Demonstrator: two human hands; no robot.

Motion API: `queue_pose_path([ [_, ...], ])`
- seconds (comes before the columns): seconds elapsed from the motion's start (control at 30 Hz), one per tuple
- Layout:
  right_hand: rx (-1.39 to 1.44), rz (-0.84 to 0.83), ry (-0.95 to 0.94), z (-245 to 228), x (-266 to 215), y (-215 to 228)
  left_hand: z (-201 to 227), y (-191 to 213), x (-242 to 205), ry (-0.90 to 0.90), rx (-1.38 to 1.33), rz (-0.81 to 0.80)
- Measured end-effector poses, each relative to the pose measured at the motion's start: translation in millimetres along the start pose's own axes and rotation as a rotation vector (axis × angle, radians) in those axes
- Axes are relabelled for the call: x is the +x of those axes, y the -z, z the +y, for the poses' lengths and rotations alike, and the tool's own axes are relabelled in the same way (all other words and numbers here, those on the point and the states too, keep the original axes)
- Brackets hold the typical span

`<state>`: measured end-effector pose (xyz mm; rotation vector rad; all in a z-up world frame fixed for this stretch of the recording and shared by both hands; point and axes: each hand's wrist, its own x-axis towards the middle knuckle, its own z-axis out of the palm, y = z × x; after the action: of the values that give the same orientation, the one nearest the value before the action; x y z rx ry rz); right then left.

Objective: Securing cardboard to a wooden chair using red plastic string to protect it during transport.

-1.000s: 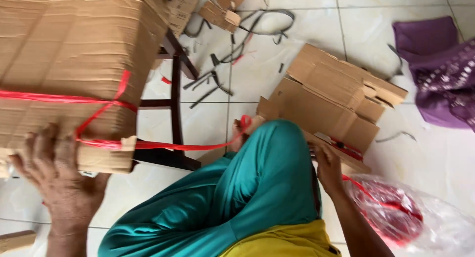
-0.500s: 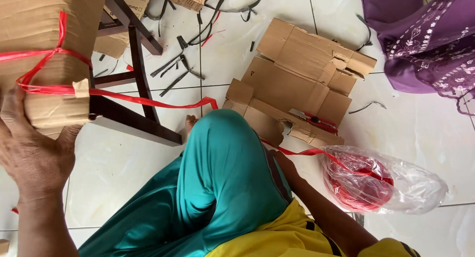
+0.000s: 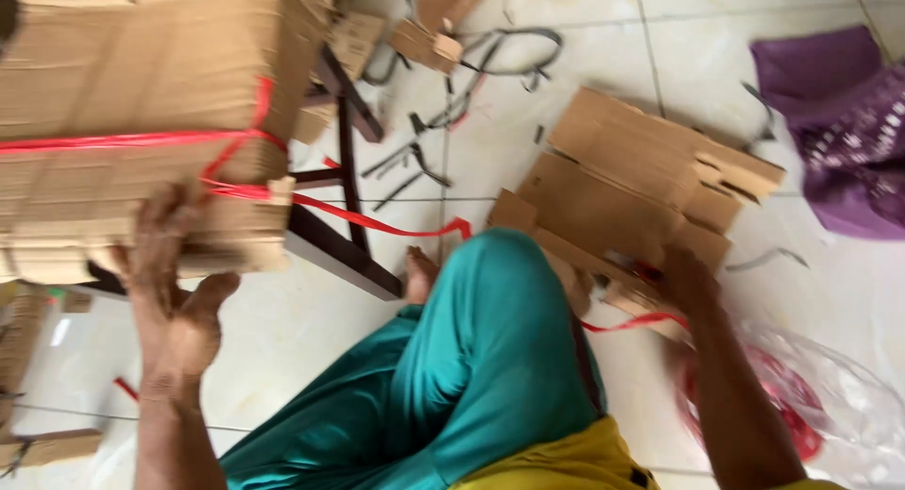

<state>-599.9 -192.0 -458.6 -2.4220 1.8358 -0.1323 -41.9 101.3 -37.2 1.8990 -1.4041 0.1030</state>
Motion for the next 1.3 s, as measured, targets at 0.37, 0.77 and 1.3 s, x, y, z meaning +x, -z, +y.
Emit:
queue_pose_path([
  [0.37, 0.019, -0.393, -0.229, -10.8, -23.3, 57.9, 30.0, -9.7, 50.4, 0.030, 0.280, 0.177],
  [0.77, 1.439, 0.195, -0.097, -121.5, 23.8, 136.6, 33.7, -3.1, 85.4, 0.204, 0.037, 0.046],
  [1.3, 0.507, 0.609, 1.011, -420.3, 17.5, 349.0, 64.3, 15.4, 47.9, 0.330, -0.538, 0.123],
])
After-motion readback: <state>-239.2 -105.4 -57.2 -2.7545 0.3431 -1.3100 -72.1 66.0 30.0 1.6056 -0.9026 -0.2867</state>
